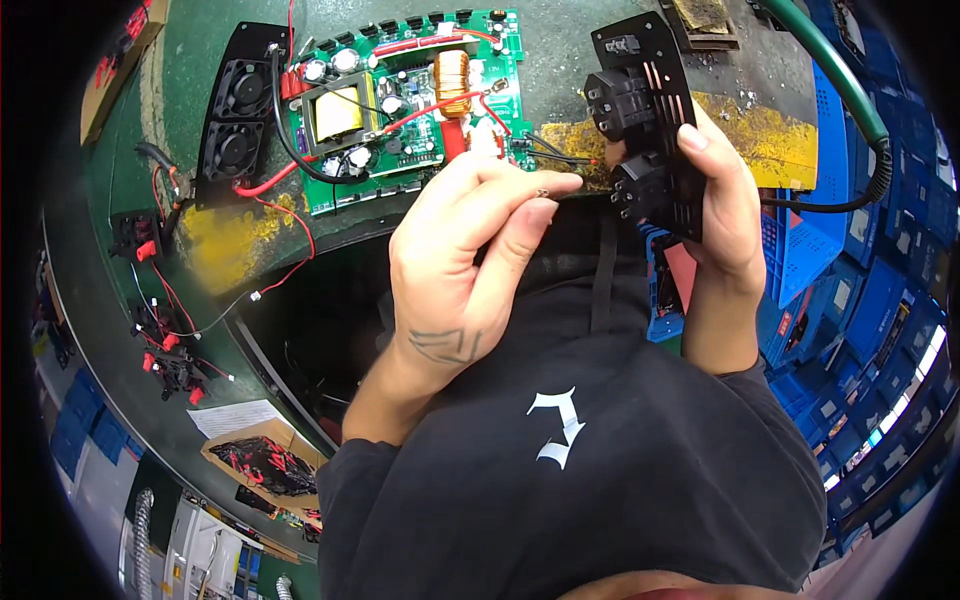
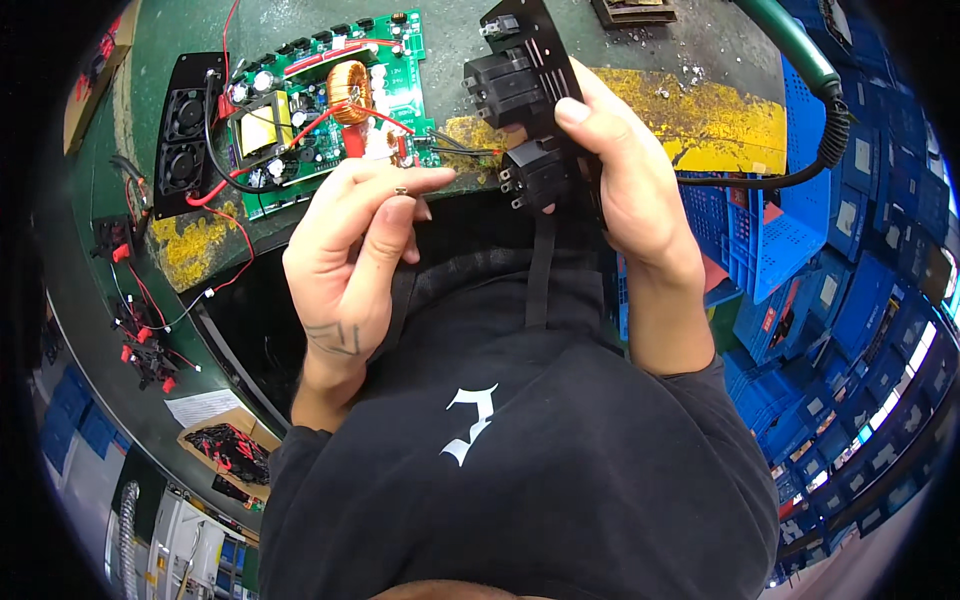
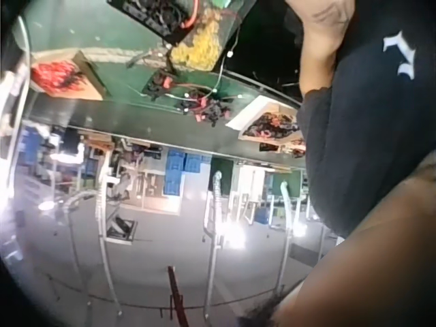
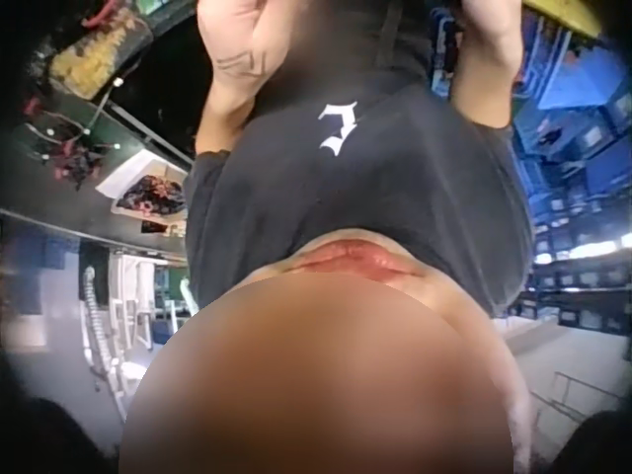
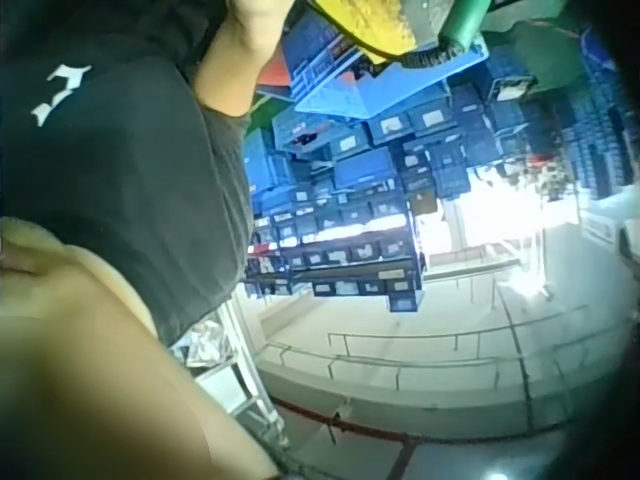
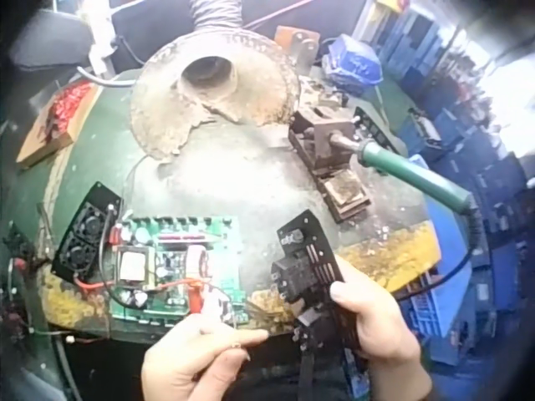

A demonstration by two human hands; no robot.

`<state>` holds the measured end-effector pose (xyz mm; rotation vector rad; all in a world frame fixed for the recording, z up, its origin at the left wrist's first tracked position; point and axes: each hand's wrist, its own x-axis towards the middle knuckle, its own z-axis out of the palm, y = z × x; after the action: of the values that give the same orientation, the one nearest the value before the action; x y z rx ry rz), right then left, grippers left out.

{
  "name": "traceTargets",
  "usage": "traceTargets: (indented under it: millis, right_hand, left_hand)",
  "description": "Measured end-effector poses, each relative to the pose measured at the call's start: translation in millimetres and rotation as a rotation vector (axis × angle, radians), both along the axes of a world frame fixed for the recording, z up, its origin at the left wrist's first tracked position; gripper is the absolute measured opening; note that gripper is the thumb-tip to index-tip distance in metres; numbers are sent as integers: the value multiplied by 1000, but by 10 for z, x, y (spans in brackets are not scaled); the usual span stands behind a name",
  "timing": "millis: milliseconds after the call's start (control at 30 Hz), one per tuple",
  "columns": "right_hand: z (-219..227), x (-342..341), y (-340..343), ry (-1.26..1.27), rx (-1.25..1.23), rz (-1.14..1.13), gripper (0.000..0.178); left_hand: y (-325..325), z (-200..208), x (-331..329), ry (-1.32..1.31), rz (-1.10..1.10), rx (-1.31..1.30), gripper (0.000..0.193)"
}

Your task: Connecting cooling fans and wires to an electronic circuit board and preparing it for housing.

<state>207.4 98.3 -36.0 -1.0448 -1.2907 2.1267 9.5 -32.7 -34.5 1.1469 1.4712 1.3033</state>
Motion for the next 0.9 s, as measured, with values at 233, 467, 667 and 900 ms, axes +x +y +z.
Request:
traceTargets:
  millis: [233,467,667,900]
  right_hand:
    - [12,-99,-54,2,4,-50,48]
    - [-39,-190,-52,111,453,-215,47]
    - [-109,-227,120,147,1027,-151,45]
    - [-329,8,-20,-77,1250,-92,46]
  left_hand:
    - [2,-40,2,37,-95,16,16]
    - [2,-67,19,-144,-156,-104,16]
    - [-9,-156,89,-317,-27,-112,15]
    - [18,-63,110,-495,89,-246,14]
